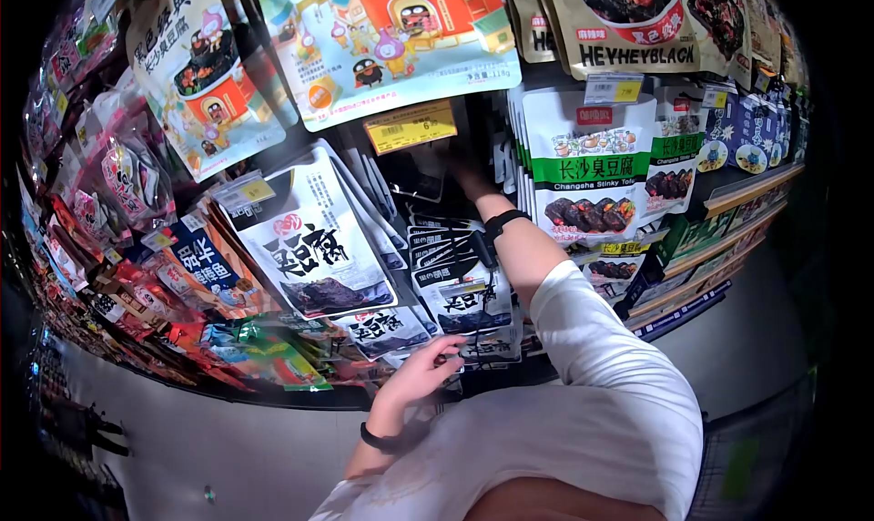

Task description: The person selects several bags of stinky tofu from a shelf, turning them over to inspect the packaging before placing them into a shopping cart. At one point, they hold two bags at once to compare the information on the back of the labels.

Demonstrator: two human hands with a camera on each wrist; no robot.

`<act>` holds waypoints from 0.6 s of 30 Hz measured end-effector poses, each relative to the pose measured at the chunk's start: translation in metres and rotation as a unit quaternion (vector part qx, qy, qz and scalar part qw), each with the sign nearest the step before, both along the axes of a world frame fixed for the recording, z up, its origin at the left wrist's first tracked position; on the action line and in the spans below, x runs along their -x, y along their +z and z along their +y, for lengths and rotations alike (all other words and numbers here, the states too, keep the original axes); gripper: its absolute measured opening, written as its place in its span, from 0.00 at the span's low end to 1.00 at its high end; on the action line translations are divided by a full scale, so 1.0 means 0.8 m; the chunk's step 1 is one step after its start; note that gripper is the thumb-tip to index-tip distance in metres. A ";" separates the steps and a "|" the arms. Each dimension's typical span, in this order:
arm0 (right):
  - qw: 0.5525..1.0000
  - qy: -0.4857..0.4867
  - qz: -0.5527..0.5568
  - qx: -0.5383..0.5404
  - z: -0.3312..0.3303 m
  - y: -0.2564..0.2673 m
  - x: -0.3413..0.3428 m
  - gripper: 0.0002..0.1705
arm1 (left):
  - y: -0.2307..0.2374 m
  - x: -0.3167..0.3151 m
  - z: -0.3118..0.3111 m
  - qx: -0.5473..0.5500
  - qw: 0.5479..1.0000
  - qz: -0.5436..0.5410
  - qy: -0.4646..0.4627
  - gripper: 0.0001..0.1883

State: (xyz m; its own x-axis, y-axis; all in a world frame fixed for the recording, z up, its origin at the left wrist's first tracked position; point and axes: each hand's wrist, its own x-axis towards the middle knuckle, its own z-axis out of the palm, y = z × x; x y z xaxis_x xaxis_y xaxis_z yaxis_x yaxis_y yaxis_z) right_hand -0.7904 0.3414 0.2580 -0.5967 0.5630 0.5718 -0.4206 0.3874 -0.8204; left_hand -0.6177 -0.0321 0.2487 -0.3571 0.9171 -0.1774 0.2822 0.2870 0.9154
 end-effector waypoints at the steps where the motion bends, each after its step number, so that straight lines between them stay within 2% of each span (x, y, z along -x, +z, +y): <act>1: 0.998 -0.065 0.007 -0.006 0.001 -0.004 0.004 0.22 | 0.003 -0.002 -0.001 0.012 1.000 -0.007 -0.002 0.19; 2: 0.998 -0.069 0.008 -0.007 0.003 -0.008 0.008 0.22 | 0.005 -0.002 -0.002 0.024 1.000 -0.014 -0.004 0.19; 4: 0.961 -0.222 0.014 -0.162 0.010 -0.015 0.013 0.20 | 0.005 -0.003 -0.005 0.014 1.000 -0.013 -0.024 0.19; 5: 0.960 -0.226 0.013 -0.163 0.006 -0.011 0.004 0.20 | 0.003 -0.004 -0.008 0.008 0.999 -0.014 -0.040 0.18; 6: 0.968 -0.218 -0.016 -0.120 0.003 -0.007 -0.006 0.21 | -0.004 -0.002 -0.011 0.006 0.999 -0.014 -0.044 0.18; 7: 0.974 -0.209 -0.046 -0.077 0.000 -0.002 -0.015 0.24 | -0.016 0.003 -0.013 -0.022 0.998 0.005 -0.066 0.18; 8: 0.973 -0.212 -0.046 -0.080 -0.004 0.001 -0.024 0.24 | -0.024 0.006 -0.017 -0.051 0.995 0.024 -0.087 0.17; 10: 0.945 -0.284 -0.050 -0.157 -0.010 0.011 -0.045 0.21 | -0.034 0.008 -0.027 -0.067 0.994 0.016 -0.084 0.17; 11: 0.906 -0.351 -0.082 -0.220 -0.013 0.018 -0.053 0.20 | -0.037 0.007 -0.032 -0.079 0.994 0.007 -0.080 0.17; 12: 0.904 -0.356 -0.085 -0.223 -0.018 0.022 -0.063 0.20 | -0.037 0.007 -0.036 -0.082 0.993 0.005 -0.084 0.17; 14: 0.918 -0.352 -0.060 -0.174 -0.039 0.039 -0.097 0.18 | -0.036 0.007 -0.042 -0.094 0.991 0.027 -0.089 0.18; 15: 0.923 -0.370 0.009 -0.107 -0.082 0.060 -0.125 0.17 | -0.038 0.007 -0.044 -0.100 0.990 0.024 -0.093 0.18; 16: 0.944 -0.322 -0.024 -0.067 -0.100 0.077 -0.146 0.16 | -0.043 0.009 -0.046 -0.107 0.989 0.026 -0.095 0.18; 18: 0.953 -0.301 0.016 -0.031 -0.138 0.100 -0.178 0.17 | -0.043 0.007 -0.053 -0.117 0.988 0.024 -0.099 0.18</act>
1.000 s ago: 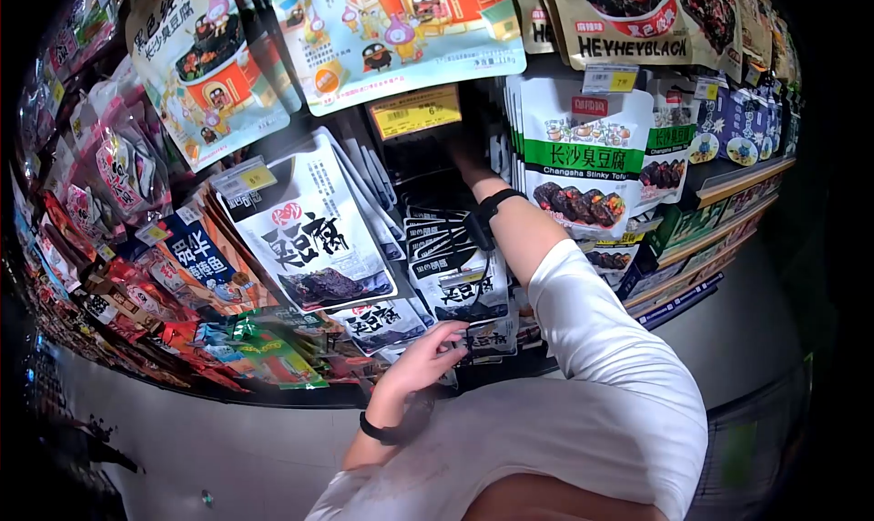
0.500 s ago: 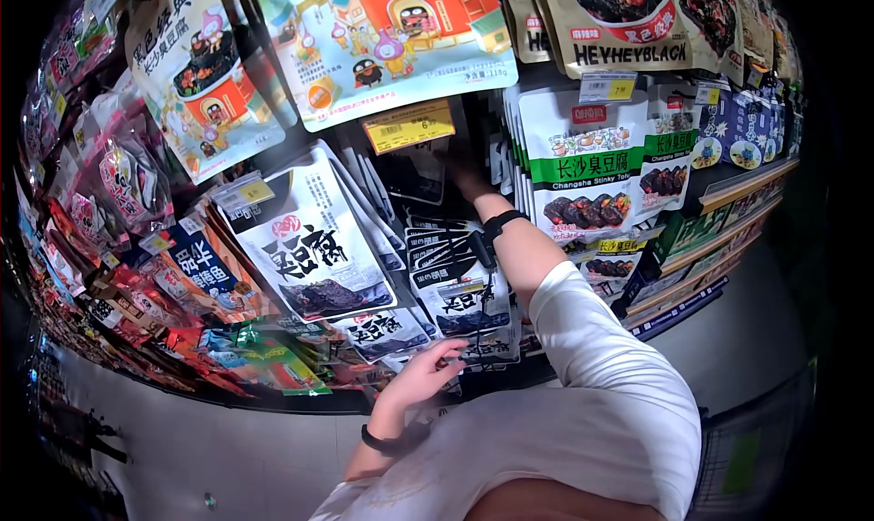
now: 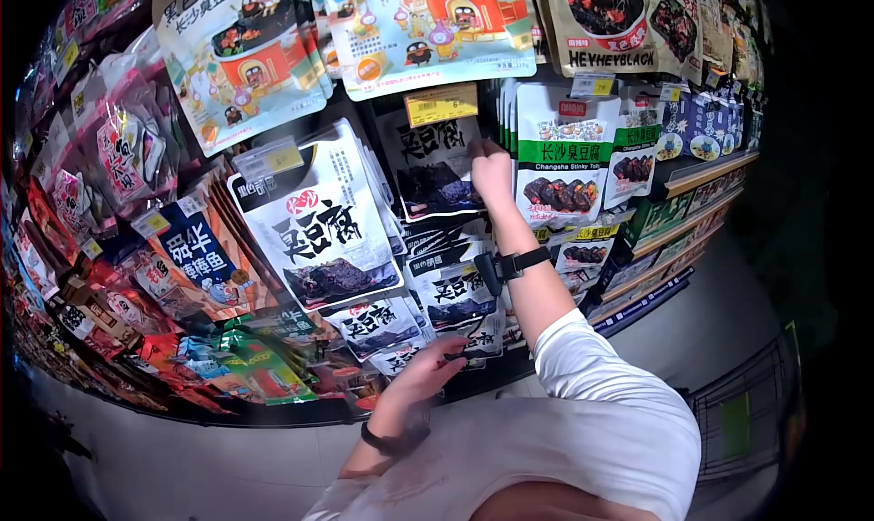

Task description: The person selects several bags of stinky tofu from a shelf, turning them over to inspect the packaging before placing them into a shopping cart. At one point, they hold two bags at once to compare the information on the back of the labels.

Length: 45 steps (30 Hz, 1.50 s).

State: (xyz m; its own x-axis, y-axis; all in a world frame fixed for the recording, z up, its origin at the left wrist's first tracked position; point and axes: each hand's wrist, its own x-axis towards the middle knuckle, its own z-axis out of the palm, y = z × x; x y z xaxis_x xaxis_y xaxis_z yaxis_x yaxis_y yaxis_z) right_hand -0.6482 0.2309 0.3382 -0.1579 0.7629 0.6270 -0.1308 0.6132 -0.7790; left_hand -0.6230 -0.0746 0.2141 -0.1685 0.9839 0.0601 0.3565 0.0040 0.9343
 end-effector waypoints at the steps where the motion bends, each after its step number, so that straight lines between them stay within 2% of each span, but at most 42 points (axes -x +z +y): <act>1: 0.997 -0.037 -0.073 -0.005 -0.018 0.014 -0.020 0.16 | 0.005 -0.002 -0.003 0.001 1.000 -0.007 0.006 0.18; 5: 0.999 0.009 -0.031 0.008 -0.038 0.011 -0.057 0.17 | 0.002 0.000 -0.025 -0.047 0.999 -0.025 -0.011 0.20; 7: 0.998 0.034 -0.030 0.052 -0.060 0.018 -0.084 0.18 | 0.010 0.001 -0.037 -0.077 0.996 -0.034 -0.020 0.21; 10: 0.988 0.093 -0.006 0.123 -0.084 0.020 -0.117 0.17 | 0.027 -0.001 -0.049 -0.153 0.982 0.099 0.048 0.22; 12: 0.983 0.123 0.027 0.136 -0.100 0.019 -0.133 0.16 | 0.035 -0.009 -0.053 -0.203 0.971 0.087 0.096 0.22; 16: 0.963 0.175 0.044 0.200 -0.136 0.022 -0.175 0.15 | 0.050 -0.020 -0.054 -0.322 0.917 0.176 0.156 0.21; 18: 0.960 0.181 0.049 0.210 -0.163 0.024 -0.198 0.15 | 0.055 -0.032 -0.056 -0.322 0.914 0.185 0.165 0.22; 20: 0.957 0.175 0.064 0.221 -0.184 0.014 -0.218 0.15 | 0.062 -0.042 -0.055 -0.342 0.883 0.273 0.172 0.25; 21: 0.956 0.179 0.060 0.226 -0.195 0.007 -0.230 0.15 | 0.058 -0.046 -0.051 -0.337 0.881 0.287 0.164 0.28; 25: 0.919 0.254 0.054 0.296 -0.248 -0.016 -0.270 0.14 | 0.053 -0.064 -0.043 -0.231 0.850 0.422 0.216 0.40; 26: 0.916 0.260 0.047 0.303 -0.261 -0.022 -0.280 0.14 | 0.061 -0.065 -0.045 -0.184 0.853 0.442 0.207 0.41; 28: 0.933 0.262 0.022 0.247 -0.284 -0.038 -0.295 0.14 | 0.050 -0.065 -0.030 -0.210 0.848 0.431 0.225 0.37; 29: 0.927 0.296 -0.002 0.230 -0.288 -0.040 -0.315 0.15 | 0.058 -0.070 -0.030 -0.257 0.881 0.343 0.200 0.35; 30: 0.920 0.329 -0.024 0.213 -0.292 -0.036 -0.337 0.15 | 0.048 -0.069 -0.013 -0.305 0.928 0.159 0.146 0.28; 31: 0.907 0.380 -0.025 0.179 -0.291 -0.032 -0.352 0.17 | 0.038 -0.078 -0.013 -0.249 0.961 0.032 0.117 0.24; 32: 0.889 0.408 -0.080 0.189 -0.279 -0.036 -0.371 0.18 | 0.034 -0.088 -0.014 -0.182 0.975 -0.093 0.090 0.21; 33: 0.884 0.362 -0.187 0.227 -0.268 -0.037 -0.383 0.18 | 0.032 -0.099 -0.010 -0.190 0.961 -0.182 0.080 0.19; 34: 0.863 0.317 -0.291 0.266 -0.261 -0.040 -0.395 0.18 | 0.032 -0.117 -0.008 -0.200 0.897 -0.394 0.012 0.20; 35: 0.869 0.287 -0.324 0.238 -0.259 -0.045 -0.403 0.21 | 0.031 -0.127 -0.002 -0.198 0.886 -0.419 -0.019 0.21; 36: 0.891 0.280 -0.267 0.237 -0.256 -0.061 -0.412 0.19 | 0.029 -0.136 0.004 -0.197 0.873 -0.444 -0.051 0.22; 38: 0.928 0.261 -0.023 0.263 -0.269 -0.071 -0.421 0.20 | 0.020 -0.157 0.016 -0.151 0.877 -0.447 -0.090 0.26; 39: 0.935 0.203 0.023 0.290 -0.269 -0.078 -0.429 0.21 | 0.015 -0.170 0.021 -0.130 0.881 -0.447 -0.088 0.31; 40: 0.941 0.184 0.051 0.280 -0.253 -0.098 -0.437 0.19 | 0.010 -0.184 0.028 -0.110 0.883 -0.448 -0.087 0.37; 41: 0.946 0.168 0.066 0.268 -0.251 -0.095 -0.450 0.18 | 0.001 -0.191 0.033 -0.082 0.910 -0.398 -0.084 0.31; 42: 0.951 0.153 0.080 0.255 -0.251 -0.090 -0.461 0.17 | 0.000 -0.204 0.037 -0.068 0.910 -0.397 -0.102 0.31; 44: 0.948 0.134 0.120 0.262 -0.250 -0.086 -0.489 0.16 | 0.002 -0.229 0.047 -0.066 0.904 -0.411 -0.103 0.23; 45: 0.953 0.126 0.095 0.259 -0.248 -0.087 -0.500 0.16 | 0.010 -0.243 0.049 -0.060 0.907 -0.405 -0.094 0.19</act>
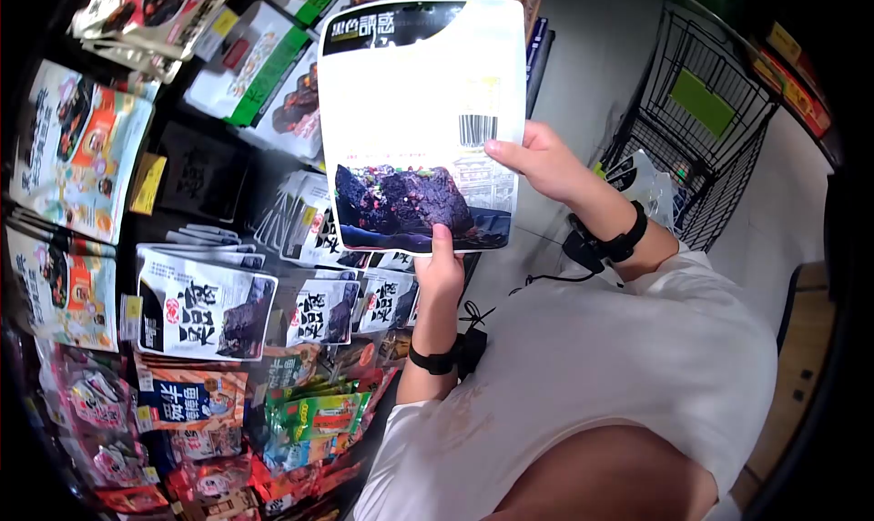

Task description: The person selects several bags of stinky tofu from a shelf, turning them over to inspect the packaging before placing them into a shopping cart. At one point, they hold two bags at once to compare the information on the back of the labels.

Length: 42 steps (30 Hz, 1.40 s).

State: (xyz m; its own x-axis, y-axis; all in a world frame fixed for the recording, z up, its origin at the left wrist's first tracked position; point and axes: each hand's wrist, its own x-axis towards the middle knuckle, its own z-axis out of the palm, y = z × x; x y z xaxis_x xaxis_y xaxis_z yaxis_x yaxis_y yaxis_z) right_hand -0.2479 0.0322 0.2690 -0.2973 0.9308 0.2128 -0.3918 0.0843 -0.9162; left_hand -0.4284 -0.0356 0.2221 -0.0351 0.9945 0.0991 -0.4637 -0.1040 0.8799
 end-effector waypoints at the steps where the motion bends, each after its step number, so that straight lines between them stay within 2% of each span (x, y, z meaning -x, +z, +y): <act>1: 1.000 0.000 -0.024 -0.007 0.001 -0.003 -0.013 0.16 | -0.004 -0.010 0.003 0.002 1.000 0.004 -0.012 0.19; 7: 1.000 -0.016 0.010 0.005 0.003 -0.017 -0.074 0.17 | -0.022 -0.053 0.023 -0.030 0.998 0.059 -0.011 0.19; 11: 1.000 -0.011 0.024 0.000 0.003 -0.017 -0.115 0.18 | -0.026 -0.072 0.031 -0.038 0.994 0.099 -0.038 0.24; 12: 1.000 -0.015 0.027 0.000 0.005 -0.019 -0.125 0.18 | -0.023 -0.080 0.033 -0.052 0.995 0.060 -0.054 0.26; 16: 0.999 0.008 0.015 -0.029 0.009 -0.024 -0.161 0.19 | -0.019 -0.101 0.040 -0.031 0.995 0.015 -0.089 0.27; 21: 0.999 0.021 0.016 -0.023 0.019 -0.034 -0.196 0.19 | -0.007 -0.138 0.051 -0.044 0.992 0.019 -0.120 0.25; 24: 1.000 0.007 0.014 0.005 0.028 -0.040 -0.219 0.19 | -0.016 -0.161 0.058 -0.003 0.990 0.077 -0.119 0.19; 25: 0.998 -0.005 0.059 0.032 0.037 -0.049 -0.228 0.19 | -0.018 -0.168 0.064 0.008 0.989 0.070 -0.133 0.19; 27: 0.986 -0.047 0.147 0.062 0.049 -0.066 -0.271 0.17 | -0.027 -0.178 0.073 0.061 0.964 0.218 -0.137 0.19; 28: 0.986 -0.099 0.129 0.041 0.055 -0.073 -0.304 0.17 | -0.029 -0.187 0.074 0.088 0.968 0.197 -0.126 0.20; 31: 0.988 -0.145 -0.023 0.049 0.068 -0.117 -0.424 0.14 | -0.032 -0.196 0.078 0.129 0.969 0.176 -0.113 0.21; 33: 0.967 -0.142 -0.174 0.117 0.059 -0.140 -0.486 0.14 | -0.046 -0.186 0.081 0.149 0.970 0.170 -0.089 0.21; 34: 0.940 -0.144 -0.272 0.145 0.060 -0.172 -0.514 0.13 | -0.049 -0.183 0.083 0.167 0.968 0.174 -0.066 0.21; 35: 0.907 -0.119 -0.363 0.178 0.048 -0.159 -0.518 0.12 | -0.052 -0.178 0.085 0.185 0.965 0.180 -0.041 0.21; 36: 0.868 -0.093 -0.454 0.179 0.054 -0.207 -0.542 0.12 | -0.056 -0.172 0.087 0.186 0.966 0.180 -0.017 0.21; 37: 0.833 -0.100 -0.528 0.133 0.051 -0.230 -0.546 0.13 | -0.050 -0.174 0.089 0.205 0.959 0.192 0.023 0.21; 38: 0.803 -0.055 -0.576 0.142 0.052 -0.262 -0.554 0.14 | -0.052 -0.169 0.091 0.204 0.962 0.180 0.038 0.21; 39: 0.791 -0.071 -0.584 0.167 0.045 -0.287 -0.549 0.14 | -0.054 -0.159 0.093 0.198 0.964 0.169 0.059 0.21; 40: 0.790 -0.028 -0.594 0.151 0.095 -0.325 -0.546 0.16 | -0.049 -0.144 0.091 0.188 0.960 0.181 0.097 0.21; 41: 0.705 0.100 -0.702 0.018 0.057 -0.485 -0.606 0.20 | -0.065 -0.129 0.100 0.206 0.957 0.166 0.118 0.22; 42: 0.719 0.013 -0.682 0.136 0.036 -0.443 -0.564 0.18 | -0.072 -0.108 0.100 0.211 0.954 0.152 0.147 0.22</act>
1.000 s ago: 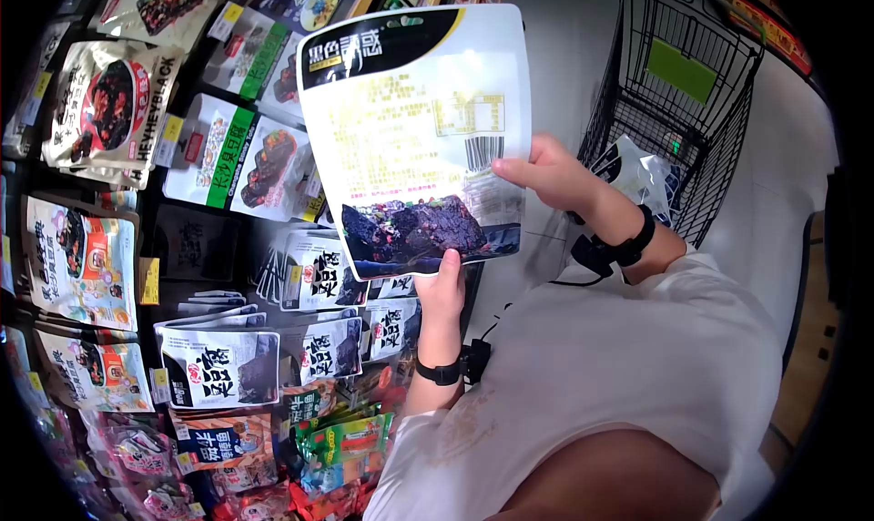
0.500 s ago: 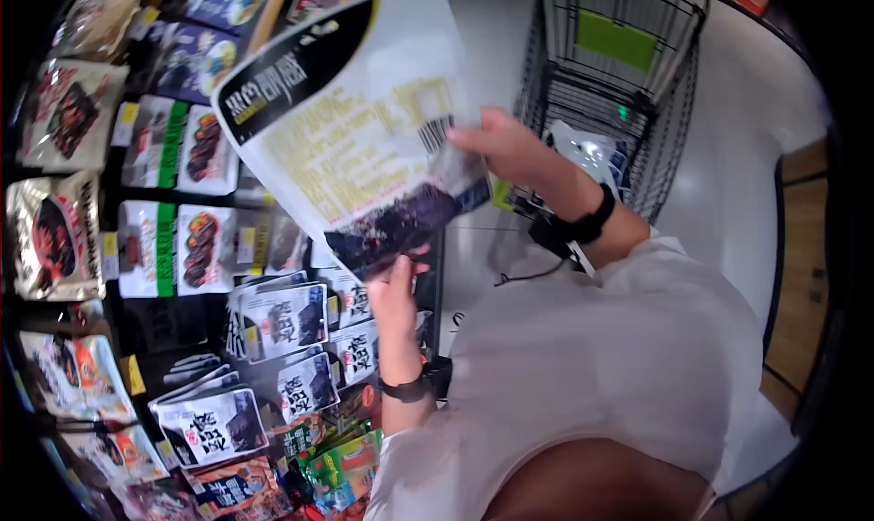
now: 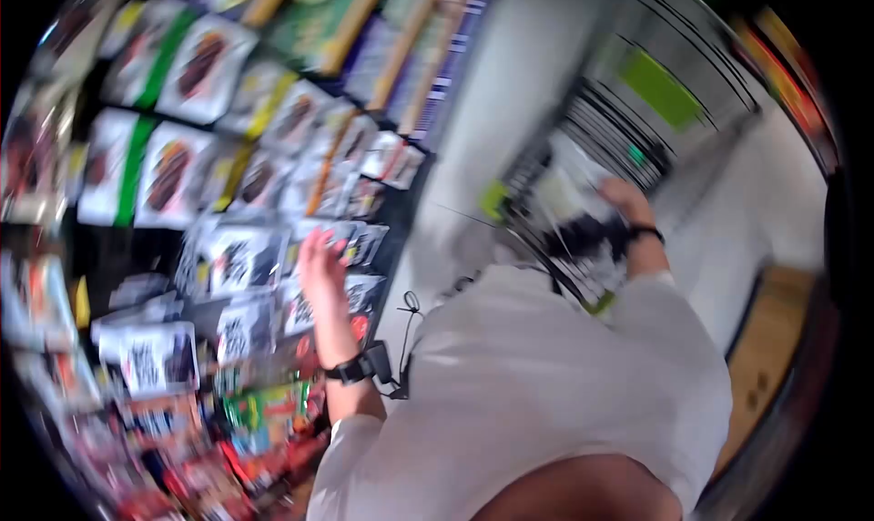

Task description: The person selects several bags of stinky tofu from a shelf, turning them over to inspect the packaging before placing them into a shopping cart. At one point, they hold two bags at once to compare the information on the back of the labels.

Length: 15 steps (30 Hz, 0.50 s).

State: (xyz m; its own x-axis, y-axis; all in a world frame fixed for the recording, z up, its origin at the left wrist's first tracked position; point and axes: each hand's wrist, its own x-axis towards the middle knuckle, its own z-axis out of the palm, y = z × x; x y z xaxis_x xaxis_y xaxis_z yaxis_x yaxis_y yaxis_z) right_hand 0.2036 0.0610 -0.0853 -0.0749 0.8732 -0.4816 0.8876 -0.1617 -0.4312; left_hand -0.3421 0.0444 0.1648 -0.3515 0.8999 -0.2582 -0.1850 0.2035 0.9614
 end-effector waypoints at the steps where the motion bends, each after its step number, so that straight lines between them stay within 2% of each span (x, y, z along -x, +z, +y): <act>1: 0.999 -0.013 0.011 0.042 -0.011 0.001 0.024 0.13 | -0.012 0.021 0.000 -0.021 0.999 -0.011 0.023 0.20; 2: 0.995 0.061 0.029 -0.078 -0.045 -0.012 0.023 0.15 | -0.012 0.037 -0.002 -0.040 0.998 -0.026 0.049 0.19; 3: 0.965 0.180 0.012 -0.192 -0.063 -0.079 -0.006 0.16 | -0.003 0.044 -0.007 -0.055 0.994 -0.037 0.083 0.16; 4: 0.952 0.238 -0.146 -0.123 -0.049 -0.097 -0.002 0.16 | -0.004 0.062 -0.011 -0.090 0.991 -0.051 0.086 0.15; 5: 0.988 0.081 -0.114 -0.064 -0.031 -0.111 -0.003 0.14 | 0.001 0.074 -0.013 -0.079 0.989 -0.046 0.118 0.13; 6: 0.992 -0.113 -0.055 -0.031 -0.012 -0.120 -0.001 0.14 | 0.007 0.084 -0.014 -0.078 0.986 -0.040 0.140 0.13; 7: 0.957 -0.288 -0.006 -0.036 0.007 -0.130 0.001 0.16 | 0.010 0.096 -0.014 -0.080 0.984 -0.027 0.157 0.12; 9: 0.947 -0.183 -0.034 -0.260 0.037 -0.084 0.019 0.17 | 0.017 0.128 -0.007 -0.092 0.977 -0.033 0.187 0.11; 10: 0.944 -0.175 -0.029 -0.277 0.050 -0.027 0.049 0.17 | 0.021 0.135 -0.006 -0.109 0.973 -0.036 0.201 0.10; 12: 0.982 -0.073 0.115 -0.132 0.110 0.139 0.169 0.17 | 0.028 0.168 0.007 -0.147 0.968 -0.035 0.201 0.10; 13: 0.960 -0.083 0.236 -0.125 0.115 0.194 0.231 0.16 | 0.026 0.175 0.005 -0.147 0.968 -0.030 0.199 0.10; 14: 0.949 -0.023 0.306 -0.073 0.126 0.239 0.285 0.14 | 0.037 0.181 0.002 -0.152 0.968 -0.015 0.200 0.10; 15: 0.910 -0.008 0.412 -0.043 0.114 0.308 0.362 0.13 | 0.040 0.191 0.000 -0.161 0.969 0.004 0.189 0.11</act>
